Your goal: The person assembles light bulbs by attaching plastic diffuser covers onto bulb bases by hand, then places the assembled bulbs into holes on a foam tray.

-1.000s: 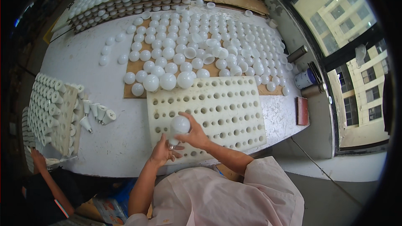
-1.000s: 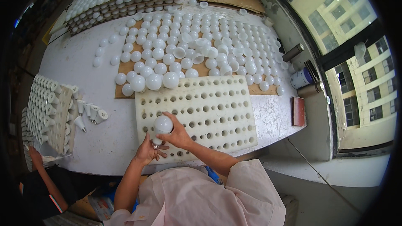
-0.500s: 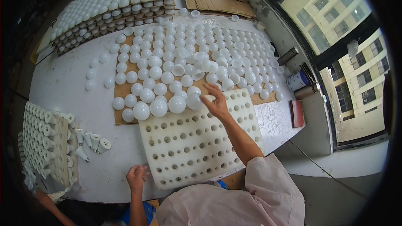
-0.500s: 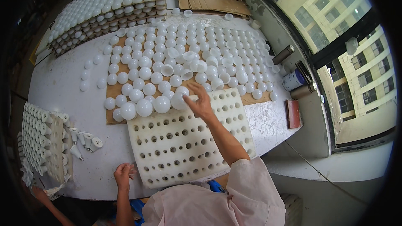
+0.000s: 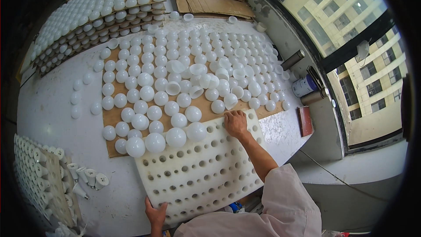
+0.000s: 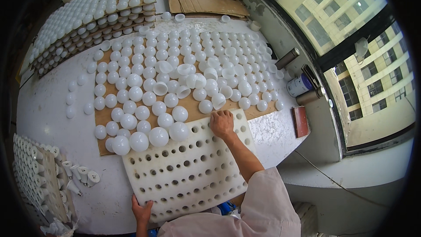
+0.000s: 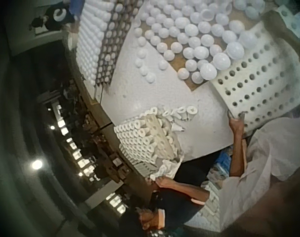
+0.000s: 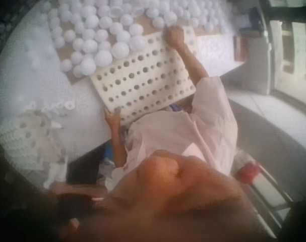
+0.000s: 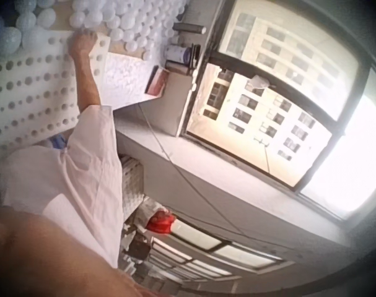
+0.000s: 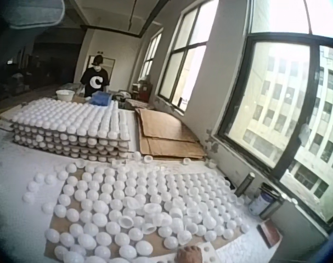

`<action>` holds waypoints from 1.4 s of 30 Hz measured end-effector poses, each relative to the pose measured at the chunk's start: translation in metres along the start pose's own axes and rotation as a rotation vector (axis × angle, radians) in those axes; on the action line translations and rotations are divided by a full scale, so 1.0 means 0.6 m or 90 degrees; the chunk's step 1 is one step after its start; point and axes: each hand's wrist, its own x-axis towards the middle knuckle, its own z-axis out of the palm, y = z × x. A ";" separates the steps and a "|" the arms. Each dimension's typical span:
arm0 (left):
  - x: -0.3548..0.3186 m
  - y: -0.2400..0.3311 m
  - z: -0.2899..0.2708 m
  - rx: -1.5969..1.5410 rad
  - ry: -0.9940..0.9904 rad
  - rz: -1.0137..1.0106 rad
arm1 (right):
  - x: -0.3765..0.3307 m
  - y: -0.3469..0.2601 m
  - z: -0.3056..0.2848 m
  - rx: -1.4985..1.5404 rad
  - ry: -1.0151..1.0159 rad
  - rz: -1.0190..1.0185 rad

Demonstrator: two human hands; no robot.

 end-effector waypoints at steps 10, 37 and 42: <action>-0.007 -0.029 -0.016 -0.084 0.015 -0.039 | 0.083 0.052 -0.032 0.187 0.041 0.137; 0.213 -0.090 -0.238 0.590 0.391 0.154 | -0.110 0.091 -0.075 1.254 -0.040 0.325; 0.211 -0.052 -0.224 0.608 0.325 0.116 | -0.225 -0.007 -0.153 1.280 -0.189 0.140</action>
